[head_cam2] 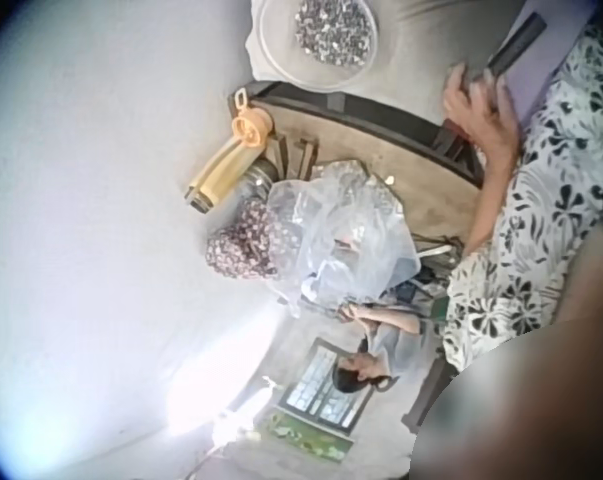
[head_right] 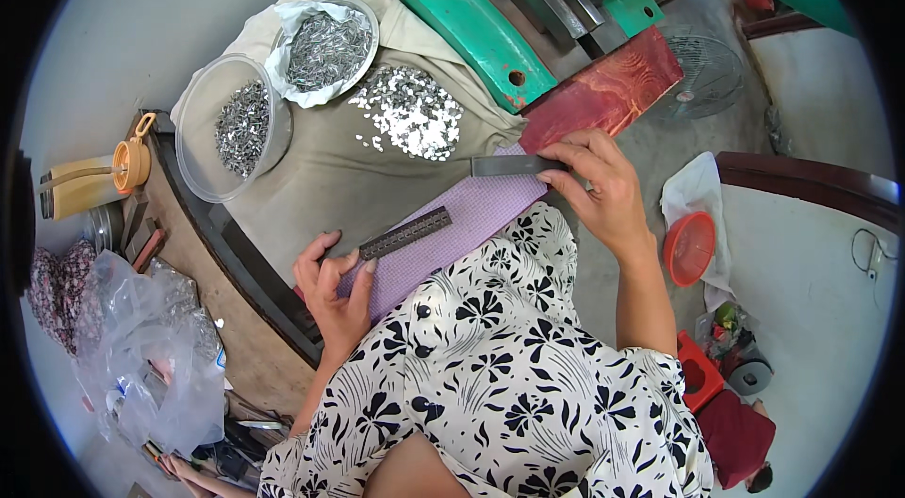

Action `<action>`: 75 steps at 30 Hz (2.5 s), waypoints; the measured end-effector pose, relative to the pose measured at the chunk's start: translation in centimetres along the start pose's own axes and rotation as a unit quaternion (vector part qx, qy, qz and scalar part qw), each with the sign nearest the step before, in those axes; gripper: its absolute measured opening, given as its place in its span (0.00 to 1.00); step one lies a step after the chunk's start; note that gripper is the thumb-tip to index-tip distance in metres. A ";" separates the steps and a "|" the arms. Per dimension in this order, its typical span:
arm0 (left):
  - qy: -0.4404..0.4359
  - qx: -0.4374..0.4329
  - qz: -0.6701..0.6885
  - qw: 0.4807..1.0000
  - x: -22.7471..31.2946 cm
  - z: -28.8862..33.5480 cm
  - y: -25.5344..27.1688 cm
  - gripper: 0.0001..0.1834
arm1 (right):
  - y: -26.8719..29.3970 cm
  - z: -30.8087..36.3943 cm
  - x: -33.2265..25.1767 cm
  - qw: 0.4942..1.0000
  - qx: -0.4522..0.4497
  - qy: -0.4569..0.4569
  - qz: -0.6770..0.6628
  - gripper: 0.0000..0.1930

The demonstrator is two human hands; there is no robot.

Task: The recorder is manually aligning small metal teeth-like components onto a fabric strip and using a press machine to secure them.

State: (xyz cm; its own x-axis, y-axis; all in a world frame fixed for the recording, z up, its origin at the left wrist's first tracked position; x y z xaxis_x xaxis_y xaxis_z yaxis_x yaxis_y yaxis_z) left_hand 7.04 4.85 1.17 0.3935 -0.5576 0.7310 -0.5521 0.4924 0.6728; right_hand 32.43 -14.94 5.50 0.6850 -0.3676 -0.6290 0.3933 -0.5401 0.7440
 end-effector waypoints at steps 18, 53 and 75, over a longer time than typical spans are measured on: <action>0.025 -0.011 -0.018 0.999 0.4 -0.3 0.5 0.12 | -3.5 -2.0 -6.0 0.994 -0.050 0.094 -0.031 0.14; 0.124 -0.072 -0.026 0.989 1.0 -1.8 0.3 0.08 | -8.5 -1.6 -6.9 0.989 -0.132 0.024 -0.065 0.14; 0.128 -0.092 -0.050 0.986 1.4 -2.2 0.3 0.09 | -8.8 -1.5 -7.1 0.981 -0.166 0.076 -0.060 0.15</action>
State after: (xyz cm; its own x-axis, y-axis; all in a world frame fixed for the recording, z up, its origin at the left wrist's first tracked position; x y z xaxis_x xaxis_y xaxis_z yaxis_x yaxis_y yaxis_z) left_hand 9.03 5.67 2.59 0.6247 -0.4335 0.6494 -0.3682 0.5699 0.7346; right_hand 25.05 -6.46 3.78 0.6951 -0.1867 -0.6942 0.6372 -0.2872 0.7152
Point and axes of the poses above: each hand's wrist, its own z-axis away from the middle knuckle, its own y-axis out of the back of the hand, x = y × z, the point moved 9 cm from there along -z, towards the middle knuckle
